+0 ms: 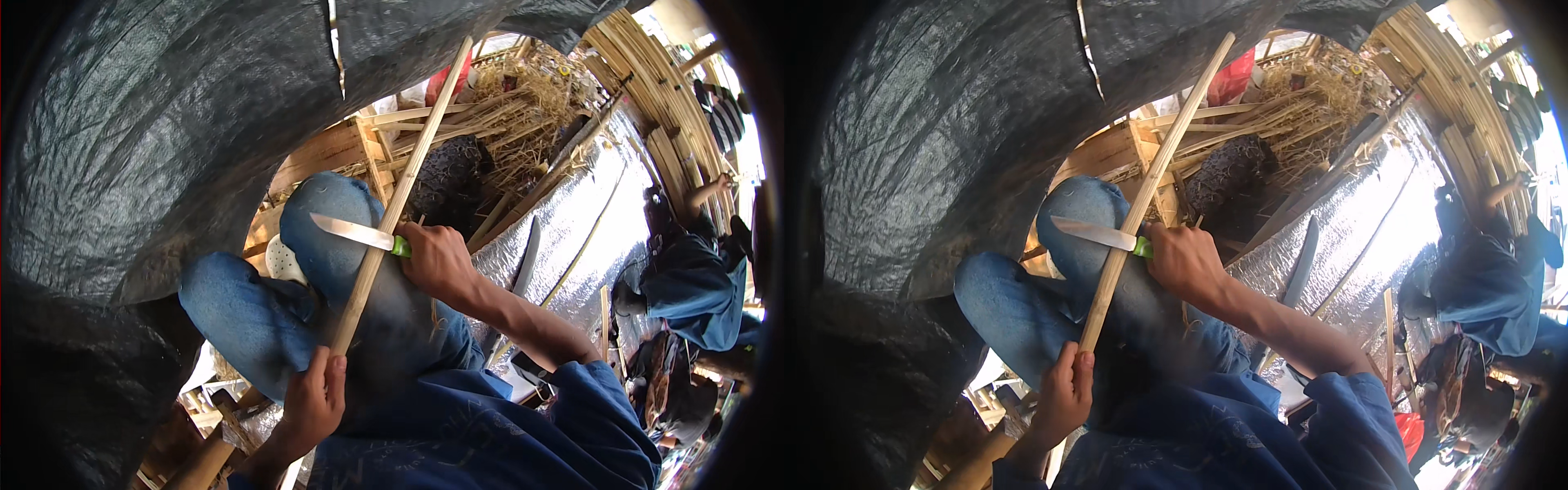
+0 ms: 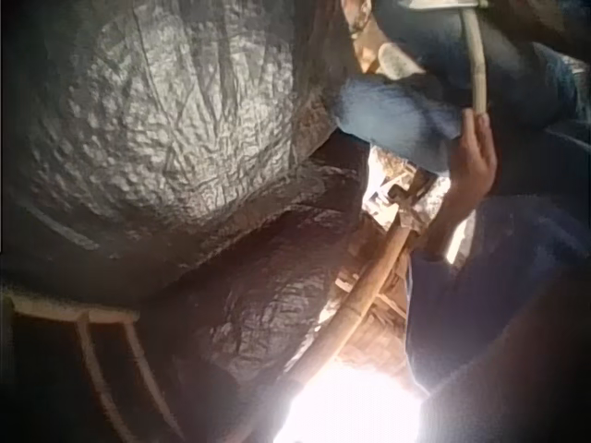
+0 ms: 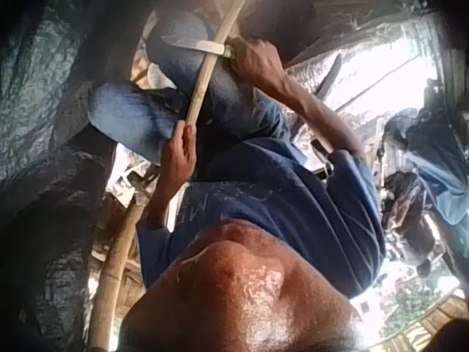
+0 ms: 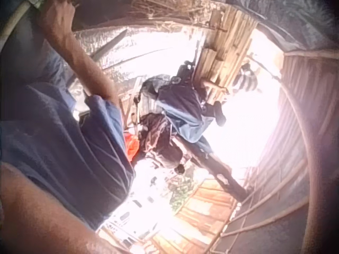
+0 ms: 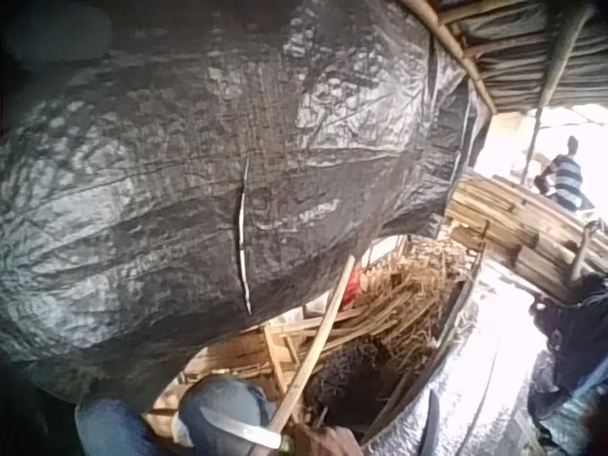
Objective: Shave down a long wooden stick using a small knife and a large machete.
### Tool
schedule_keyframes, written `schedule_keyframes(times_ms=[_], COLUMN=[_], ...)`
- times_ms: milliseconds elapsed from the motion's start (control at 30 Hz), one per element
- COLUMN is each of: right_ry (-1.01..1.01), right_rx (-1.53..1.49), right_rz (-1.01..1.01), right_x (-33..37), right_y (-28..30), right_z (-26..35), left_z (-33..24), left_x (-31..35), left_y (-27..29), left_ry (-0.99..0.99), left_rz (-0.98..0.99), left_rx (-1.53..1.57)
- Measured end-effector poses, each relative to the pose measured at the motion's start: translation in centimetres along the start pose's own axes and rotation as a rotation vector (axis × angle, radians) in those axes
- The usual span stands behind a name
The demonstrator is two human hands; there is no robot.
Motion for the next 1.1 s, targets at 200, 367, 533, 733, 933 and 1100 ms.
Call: schedule_keyframes(times_ms=[200, 367, 533, 733, 933, 1100], right_ry=[-0.009, -0.046, -0.004, 0.033, 0.038, -0.040], right_rx=[0.060, 0.052, 0.028, -0.004, -0.075, 0.010], right_rz=[-0.223, -0.298, -0.273, -0.070, -0.043, -0.114], right_x=[0.2, 0.6, 1.9, 3.8, 4.9, 4.9], right_y=[1.2, 2.2, 2.1, -0.1, -2.1, -1.0], right_z=[-3.5, -5.7, -5.4, -1.8, 0.5, -1.4], left_z=[0.8, 3.7, 7.1, 5.4, 1.0, 1.1], left_x=[3.4, 12.4, 17.3, 13.9, 3.3, 3.9], left_y=[-0.7, -2.4, -3.0, -2.1, 0.3, 0.2], left_ry=[0.070, 0.211, 0.317, 0.113, -0.178, -0.260], left_rz=[0.103, 0.117, 0.164, -0.012, -0.135, -0.152], left_rx=[0.000, 0.032, -0.051, -0.331, -0.236, -0.469])
Point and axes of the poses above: each hand's wrist, its own x-axis away from the middle knuckle, its own y-axis out of the back of the hand, z = x × y, the point moved 8 cm from there along -x, towards the middle knuckle, and after that the axes turned 3 degrees about z, right-handed, at the moved point
